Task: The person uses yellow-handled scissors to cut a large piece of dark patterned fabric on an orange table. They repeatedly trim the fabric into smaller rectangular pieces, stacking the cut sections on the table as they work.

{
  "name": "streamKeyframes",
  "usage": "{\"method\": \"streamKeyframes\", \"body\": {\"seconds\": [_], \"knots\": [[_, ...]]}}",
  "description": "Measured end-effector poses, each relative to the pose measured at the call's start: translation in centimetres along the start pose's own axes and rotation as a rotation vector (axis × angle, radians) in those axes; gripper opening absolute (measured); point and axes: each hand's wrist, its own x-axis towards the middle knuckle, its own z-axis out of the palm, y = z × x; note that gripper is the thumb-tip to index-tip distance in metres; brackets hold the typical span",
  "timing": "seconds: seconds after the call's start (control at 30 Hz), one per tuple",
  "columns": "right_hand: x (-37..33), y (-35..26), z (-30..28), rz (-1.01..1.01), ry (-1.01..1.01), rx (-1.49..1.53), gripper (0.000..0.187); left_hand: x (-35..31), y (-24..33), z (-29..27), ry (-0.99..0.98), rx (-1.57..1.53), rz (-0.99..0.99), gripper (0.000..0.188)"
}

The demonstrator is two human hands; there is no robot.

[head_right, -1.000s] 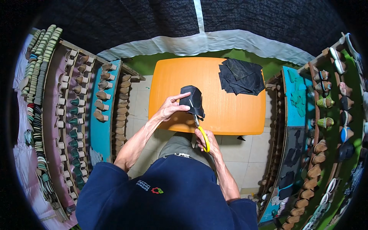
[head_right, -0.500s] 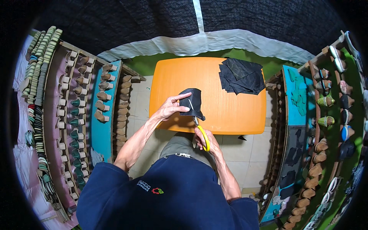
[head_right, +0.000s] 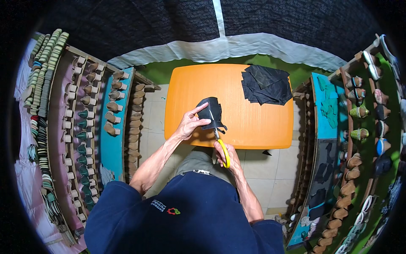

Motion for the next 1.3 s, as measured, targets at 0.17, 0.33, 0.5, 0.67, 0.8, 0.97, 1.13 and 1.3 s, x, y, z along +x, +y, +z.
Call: {"method": "streamKeyframes", "body": {"seconds": [0.17,0.33,0.5,0.67,0.8,0.97,1.13,1.3], "knots": [[-0.1,0.0,0.5,0.017,0.037,0.046,0.047,-0.4,-0.4,0.0,0.021,0.012,0.010,0.075],[0.0,0.7,0.4,0.019,0.022,0.060,0.046,-0.1,-0.2,-0.2,0.099,-0.060,0.008,0.066],[0.4,0.9,0.5,-0.002,0.015,0.018,0.048,-0.1,-0.5,-0.5,0.074,-0.008,0.036,0.067],[0.8,0.9,0.8,-0.023,0.062,-0.005,0.051,-0.4,-1.2,0.0,0.074,-0.034,0.033,0.070],[0.6,0.7,0.9,0.014,0.094,0.000,0.051,-0.4,-1.6,0.1,0.089,-0.025,0.053,0.072],[0.1,0.3,0.9,0.031,0.098,-0.021,0.049,-0.3,-1.6,0.4,0.086,-0.044,0.054,0.074],[0.3,0.6,0.8,-0.003,0.134,-0.002,0.048,-0.4,-1.3,0.7,0.084,0.001,0.027,0.078],[0.6,0.4,0.9,0.000,0.109,-0.032,0.049,-0.4,-1.9,0.8,0.048,0.018,0.009,0.077]]}}
